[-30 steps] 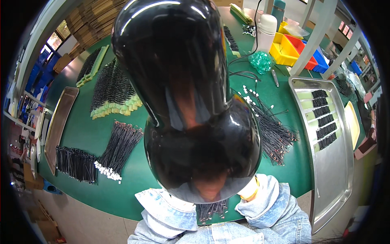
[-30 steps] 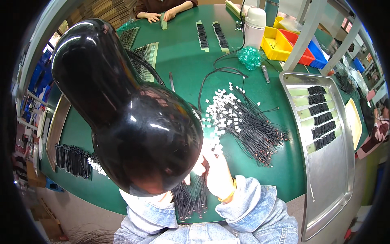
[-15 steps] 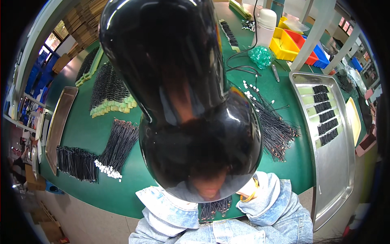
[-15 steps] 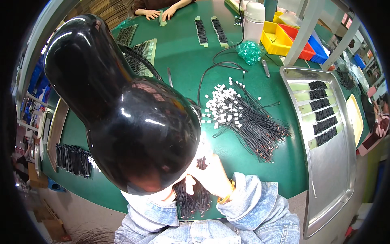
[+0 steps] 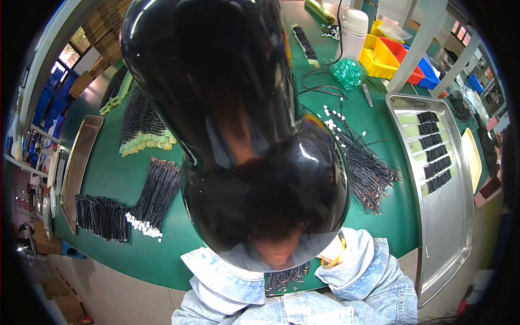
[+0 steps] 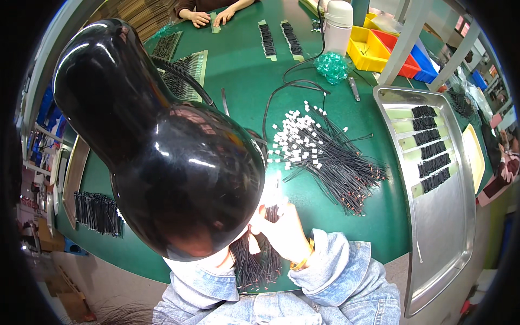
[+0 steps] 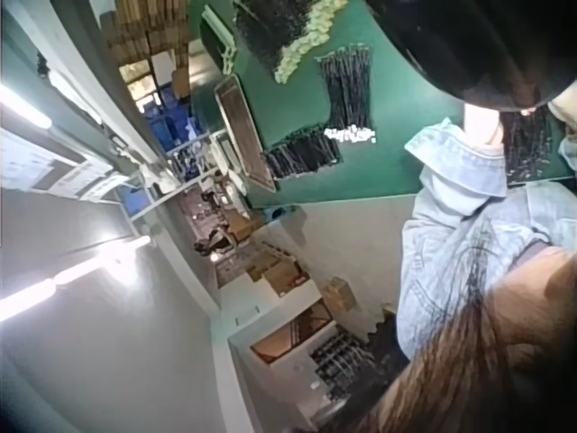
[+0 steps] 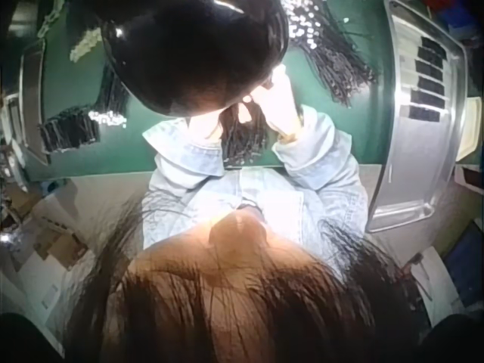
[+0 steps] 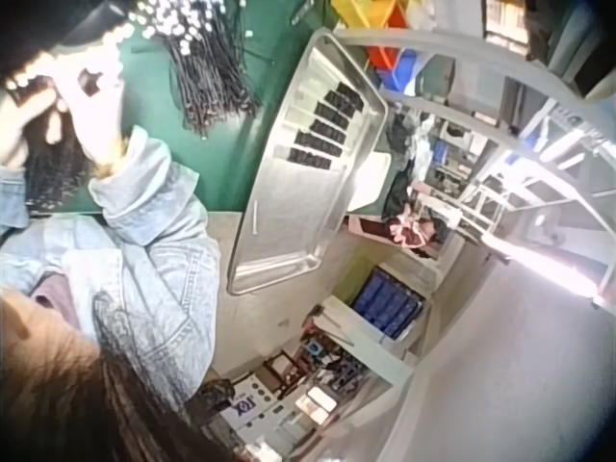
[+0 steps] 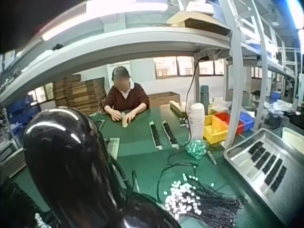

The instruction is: Bundling and organizing small electronic components and placing them into a metal tray at a workbench.

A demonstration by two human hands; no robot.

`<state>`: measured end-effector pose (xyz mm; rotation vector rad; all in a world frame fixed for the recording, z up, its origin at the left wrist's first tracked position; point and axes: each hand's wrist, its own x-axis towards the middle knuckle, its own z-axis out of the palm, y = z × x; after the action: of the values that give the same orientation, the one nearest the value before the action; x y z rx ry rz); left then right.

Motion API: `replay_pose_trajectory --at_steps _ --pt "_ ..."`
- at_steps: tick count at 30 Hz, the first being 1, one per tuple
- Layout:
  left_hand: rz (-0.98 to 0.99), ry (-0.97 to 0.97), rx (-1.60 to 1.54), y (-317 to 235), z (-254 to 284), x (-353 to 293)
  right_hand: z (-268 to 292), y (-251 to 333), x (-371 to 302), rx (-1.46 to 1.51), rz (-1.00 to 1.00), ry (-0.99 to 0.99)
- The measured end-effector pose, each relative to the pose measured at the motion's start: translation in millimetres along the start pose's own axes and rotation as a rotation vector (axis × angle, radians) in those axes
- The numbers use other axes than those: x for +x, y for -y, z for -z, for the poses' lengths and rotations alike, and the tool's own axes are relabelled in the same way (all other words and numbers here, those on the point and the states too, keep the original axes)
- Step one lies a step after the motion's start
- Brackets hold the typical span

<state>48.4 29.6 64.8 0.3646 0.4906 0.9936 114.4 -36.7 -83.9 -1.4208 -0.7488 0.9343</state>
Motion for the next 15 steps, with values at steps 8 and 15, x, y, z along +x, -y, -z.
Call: replay_pose_trajectory --at_steps 8,15 --pt "-0.019 -0.027 -0.015 -5 3 0 7 88 3 0.581 -0.251 0.255" --pt "-0.023 -0.032 -0.041 -5 1 1 10 85 4 0.525 -0.212 0.365"
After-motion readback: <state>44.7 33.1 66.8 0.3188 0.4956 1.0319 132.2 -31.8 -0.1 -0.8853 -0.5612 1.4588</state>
